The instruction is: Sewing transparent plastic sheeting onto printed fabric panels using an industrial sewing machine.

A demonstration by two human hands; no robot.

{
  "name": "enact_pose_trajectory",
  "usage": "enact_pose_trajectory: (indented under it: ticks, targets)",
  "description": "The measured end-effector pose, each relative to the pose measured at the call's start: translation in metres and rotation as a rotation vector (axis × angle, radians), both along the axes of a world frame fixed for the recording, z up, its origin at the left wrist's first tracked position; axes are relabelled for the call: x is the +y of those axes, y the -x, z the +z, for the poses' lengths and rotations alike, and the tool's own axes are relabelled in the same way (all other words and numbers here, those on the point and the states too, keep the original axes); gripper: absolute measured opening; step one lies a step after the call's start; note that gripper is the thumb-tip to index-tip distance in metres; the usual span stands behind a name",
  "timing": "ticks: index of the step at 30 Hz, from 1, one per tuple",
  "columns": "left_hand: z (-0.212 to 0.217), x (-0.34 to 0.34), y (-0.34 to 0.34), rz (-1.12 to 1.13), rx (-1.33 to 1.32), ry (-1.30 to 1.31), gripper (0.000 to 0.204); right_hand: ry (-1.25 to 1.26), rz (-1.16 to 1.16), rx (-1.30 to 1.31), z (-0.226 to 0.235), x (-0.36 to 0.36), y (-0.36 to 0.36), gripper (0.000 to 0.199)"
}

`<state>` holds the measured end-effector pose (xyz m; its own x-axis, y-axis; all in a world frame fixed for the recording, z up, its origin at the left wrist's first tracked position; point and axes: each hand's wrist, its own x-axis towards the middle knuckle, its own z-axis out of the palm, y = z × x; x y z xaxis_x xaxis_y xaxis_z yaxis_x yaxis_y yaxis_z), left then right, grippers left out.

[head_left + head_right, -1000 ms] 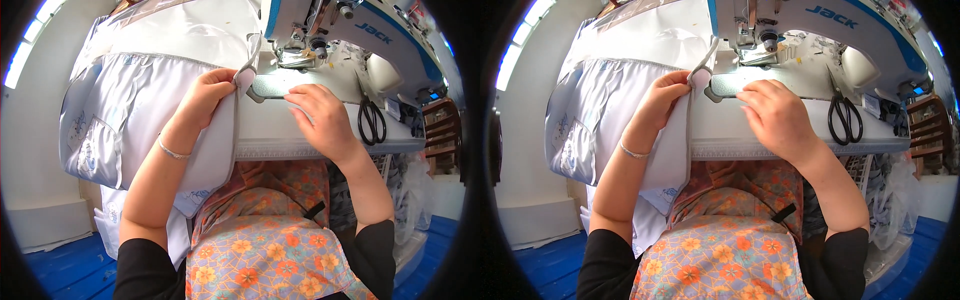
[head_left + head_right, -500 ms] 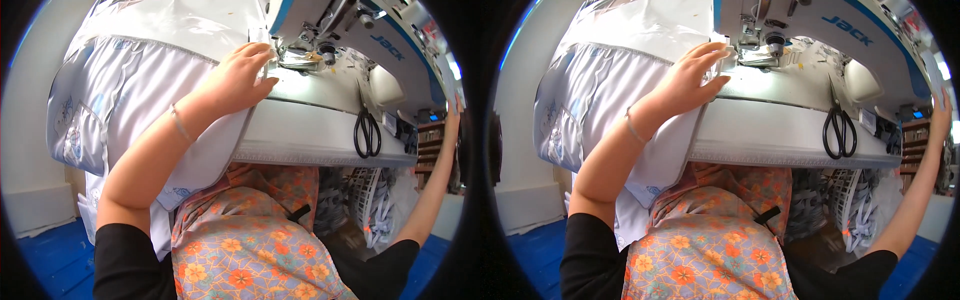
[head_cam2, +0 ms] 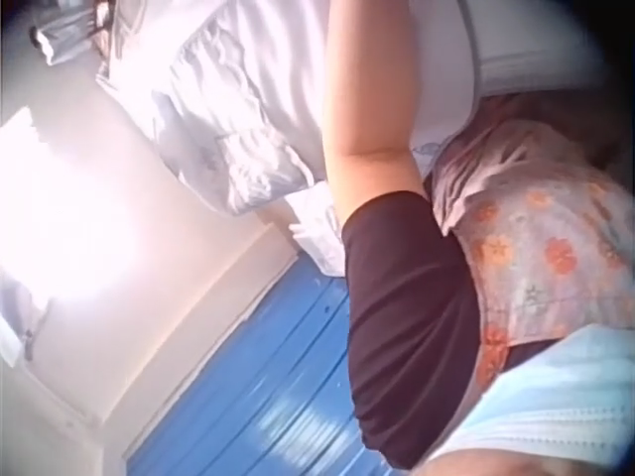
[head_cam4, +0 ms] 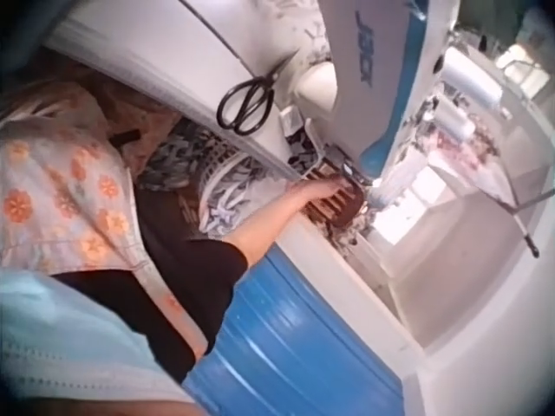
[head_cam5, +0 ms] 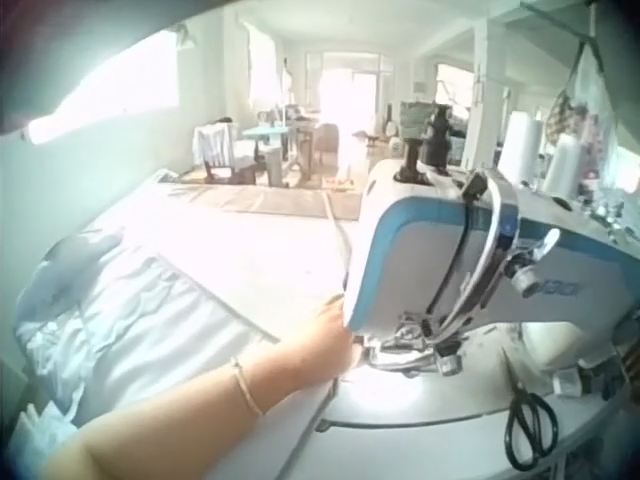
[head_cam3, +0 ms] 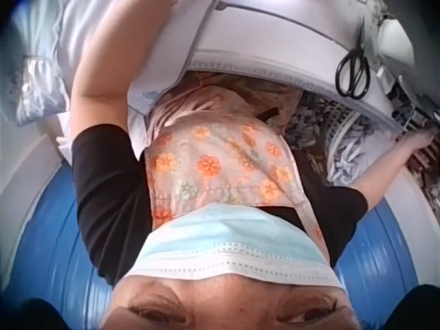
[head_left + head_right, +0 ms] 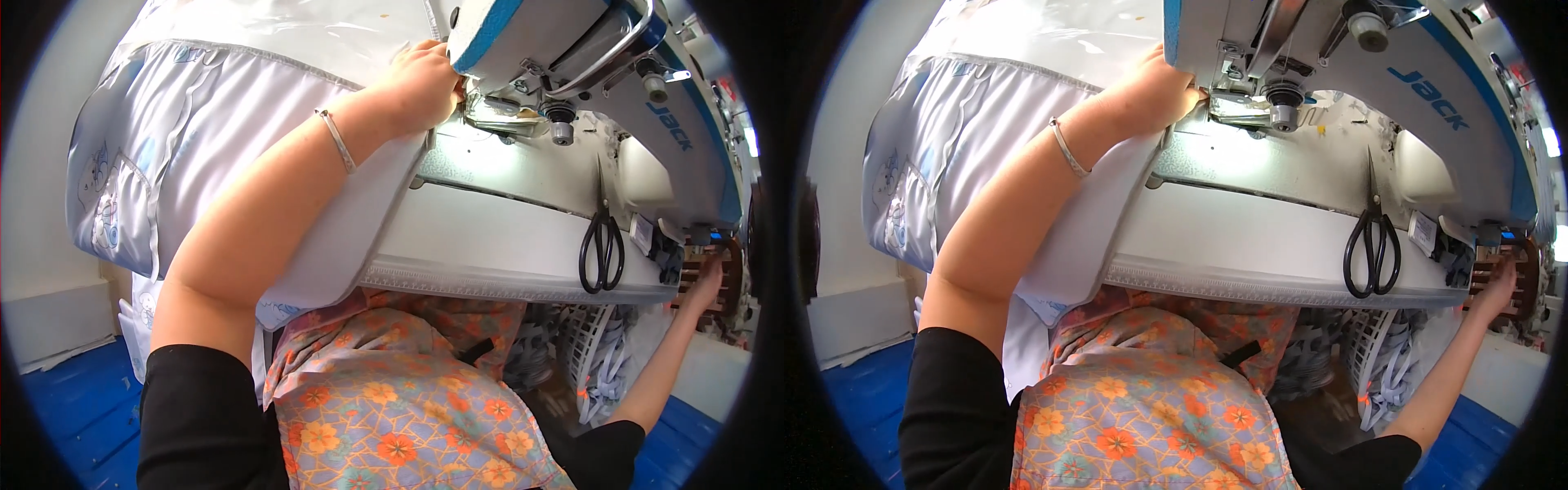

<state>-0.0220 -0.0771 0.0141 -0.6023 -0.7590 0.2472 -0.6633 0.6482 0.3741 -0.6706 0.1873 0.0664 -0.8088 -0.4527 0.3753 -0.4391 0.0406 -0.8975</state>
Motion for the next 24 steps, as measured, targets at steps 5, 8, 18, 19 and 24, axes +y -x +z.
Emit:
enact_pose_trajectory:
  ticks: [5, 8, 18, 19, 24]
  targets:
    - [-0.023, 0.027, -0.011, -0.117, 0.151, 0.071, 0.011, -0.026, 0.232, 0.569, 0.009, 0.001, -0.19, 0.032]
    - [-0.025, 0.058, -0.018, -0.097, 0.274, 0.097, 0.006, -0.202, 0.922, 0.942, 0.0, -0.061, -0.366, 0.019]
    - [-0.011, 0.055, -0.05, -0.07, -0.009, 0.314, 0.035, -0.255, 0.935, 1.131, -0.054, -0.165, -0.482, 0.01]
    - [-0.013, 0.056, -0.052, -0.064, -0.028, 0.221, 0.042, -0.203, 0.949, 1.134, -0.055, -0.164, -0.477, 0.01]
    - [-0.015, 0.056, -0.04, -0.058, 0.032, 0.202, 0.039, -0.011, 1.131, 1.049, -0.056, -0.169, -0.456, 0.011]
